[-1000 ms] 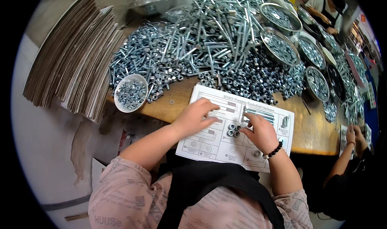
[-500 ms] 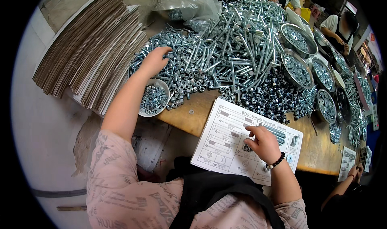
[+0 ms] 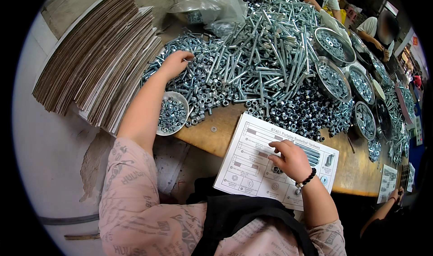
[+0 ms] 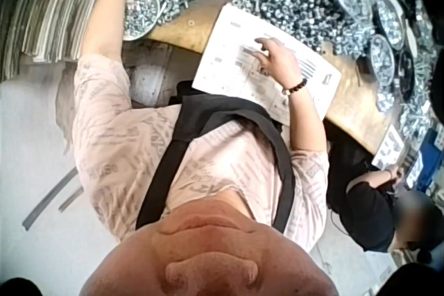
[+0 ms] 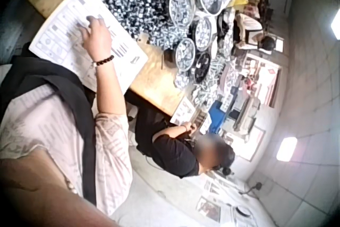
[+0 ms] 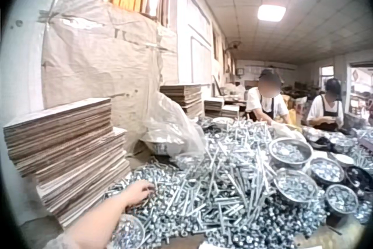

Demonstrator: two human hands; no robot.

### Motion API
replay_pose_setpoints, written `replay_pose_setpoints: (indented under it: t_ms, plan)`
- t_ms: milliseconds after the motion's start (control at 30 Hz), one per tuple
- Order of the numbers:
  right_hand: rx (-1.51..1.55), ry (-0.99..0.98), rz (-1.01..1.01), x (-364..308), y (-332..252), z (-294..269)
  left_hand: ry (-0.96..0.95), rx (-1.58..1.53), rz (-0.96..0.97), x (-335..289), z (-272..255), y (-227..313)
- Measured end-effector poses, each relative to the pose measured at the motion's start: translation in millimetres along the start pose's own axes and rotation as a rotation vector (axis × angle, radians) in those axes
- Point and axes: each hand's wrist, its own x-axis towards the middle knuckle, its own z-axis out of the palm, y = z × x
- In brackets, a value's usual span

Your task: The person sorts metal fasteners from a large pile on a table into designated areas on a printed instruction sheet. They pick up bolts, nuts, and washers and place them into specific spots on the sheet, repeating the process throughout the clip.

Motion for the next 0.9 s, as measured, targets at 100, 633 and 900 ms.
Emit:
replay_pose_setpoints:
  t_ms: [100,633,900]
  plan:
    - [0.006,0.001,-0.013,2.4,-1.7,1.3,-0.163,0.284,0.249,-21.1,-6.2,7.2]
    - [0.034,0.022,0.042,9.1,10.5,-8.8,-0.126,0.619,0.48,-19.3,-7.2,12.1]
    - [0.188,0.114,-0.124,67.8,-3.7,-12.8,0.166,-0.489,0.016,-45.6,-17.8,80.5]
